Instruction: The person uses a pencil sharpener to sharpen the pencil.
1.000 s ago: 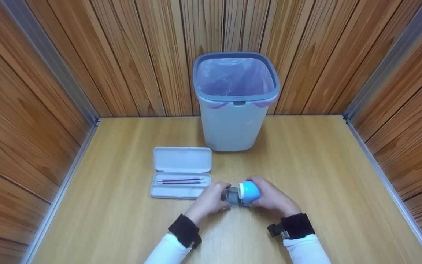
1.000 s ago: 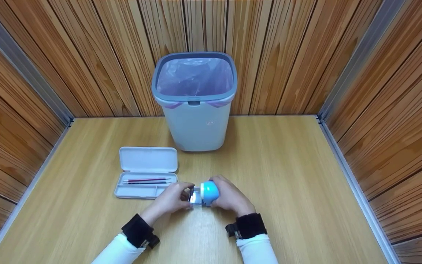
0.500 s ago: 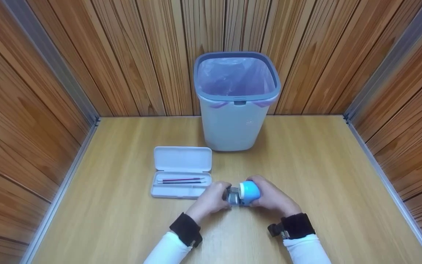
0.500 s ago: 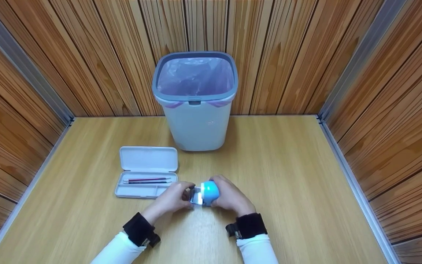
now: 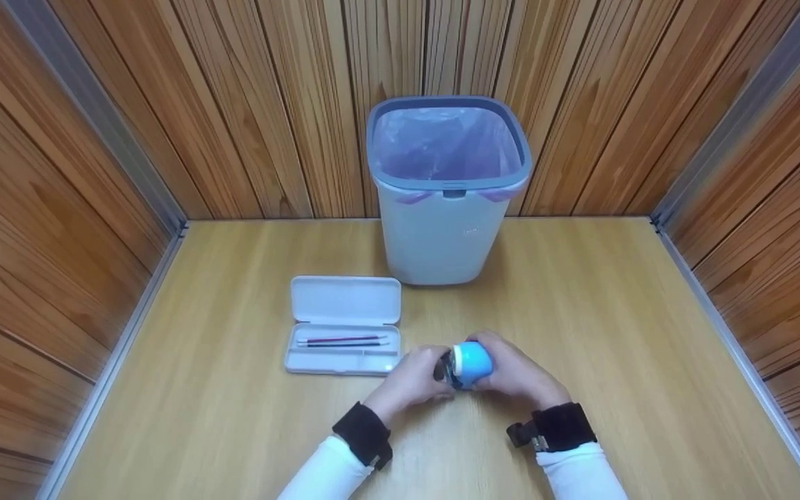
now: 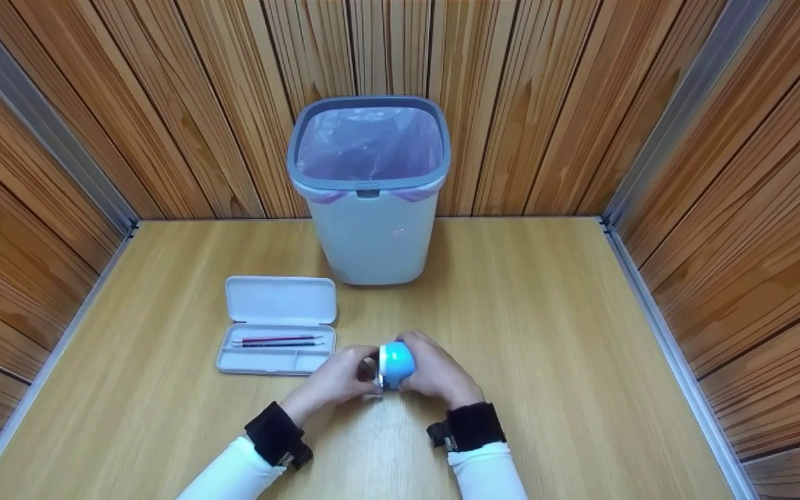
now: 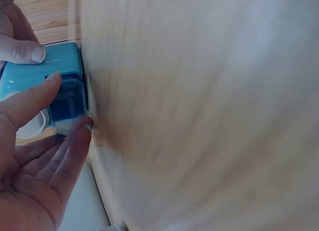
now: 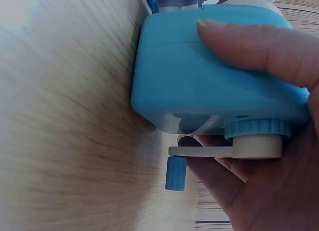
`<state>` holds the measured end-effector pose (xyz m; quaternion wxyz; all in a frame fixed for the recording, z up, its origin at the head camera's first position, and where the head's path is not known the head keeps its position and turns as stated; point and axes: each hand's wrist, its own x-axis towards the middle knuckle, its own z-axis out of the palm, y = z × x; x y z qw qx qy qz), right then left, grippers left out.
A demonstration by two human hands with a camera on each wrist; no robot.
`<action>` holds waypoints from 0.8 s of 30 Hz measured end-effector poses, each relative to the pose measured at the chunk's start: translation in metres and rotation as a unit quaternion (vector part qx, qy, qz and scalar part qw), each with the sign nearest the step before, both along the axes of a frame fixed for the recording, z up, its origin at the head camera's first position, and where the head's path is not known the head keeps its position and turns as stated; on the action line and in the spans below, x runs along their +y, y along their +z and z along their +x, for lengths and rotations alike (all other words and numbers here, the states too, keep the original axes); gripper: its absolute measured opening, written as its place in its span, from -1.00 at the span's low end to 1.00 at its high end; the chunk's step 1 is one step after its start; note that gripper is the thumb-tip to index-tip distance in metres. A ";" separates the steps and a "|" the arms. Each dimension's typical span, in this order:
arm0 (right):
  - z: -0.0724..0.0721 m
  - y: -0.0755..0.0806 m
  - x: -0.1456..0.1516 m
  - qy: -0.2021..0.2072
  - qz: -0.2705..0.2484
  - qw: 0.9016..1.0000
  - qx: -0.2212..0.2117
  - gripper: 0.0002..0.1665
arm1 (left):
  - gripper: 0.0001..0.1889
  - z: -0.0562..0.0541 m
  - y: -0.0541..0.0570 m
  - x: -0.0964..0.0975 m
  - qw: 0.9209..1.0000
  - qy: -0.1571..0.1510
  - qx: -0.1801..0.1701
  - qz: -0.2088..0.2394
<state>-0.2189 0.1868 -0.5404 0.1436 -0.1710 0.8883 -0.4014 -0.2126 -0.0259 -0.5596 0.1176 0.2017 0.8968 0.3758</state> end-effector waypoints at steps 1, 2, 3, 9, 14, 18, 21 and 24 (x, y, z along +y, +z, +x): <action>0.000 0.000 0.000 0.000 -0.001 1.000 0.000 -0.23 | -0.41 -0.001 0.000 0.001 1.000 0.002 -0.003 0.003; 0.000 0.000 0.000 0.002 -0.001 1.000 0.002 -0.24 | -0.39 -0.001 0.000 0.002 1.000 0.005 -0.003 0.003; -0.001 -0.001 0.000 0.004 0.000 1.000 0.004 -0.24 | -0.37 -0.001 0.000 0.003 1.000 0.009 -0.002 0.001; -0.001 0.000 0.000 0.005 0.009 1.000 0.006 -0.23 | -0.36 -0.002 -0.001 0.009 1.000 0.022 0.007 -0.014; -0.001 0.001 0.000 0.004 0.008 1.000 0.002 -0.23 | -0.37 -0.002 -0.001 0.013 0.999 0.017 0.024 -0.012; 0.000 0.003 0.000 0.000 0.006 1.000 -0.004 -0.23 | -0.31 -0.004 -0.002 0.015 0.999 0.015 0.028 -0.015; 0.000 0.002 -0.001 -0.003 0.003 1.000 -0.009 -0.23 | -0.33 -0.005 -0.002 0.016 1.000 0.011 0.017 -0.016; 0.001 0.002 -0.002 -0.002 -0.002 1.000 -0.012 -0.24 | -0.31 -0.006 -0.001 0.017 1.000 0.010 0.016 -0.016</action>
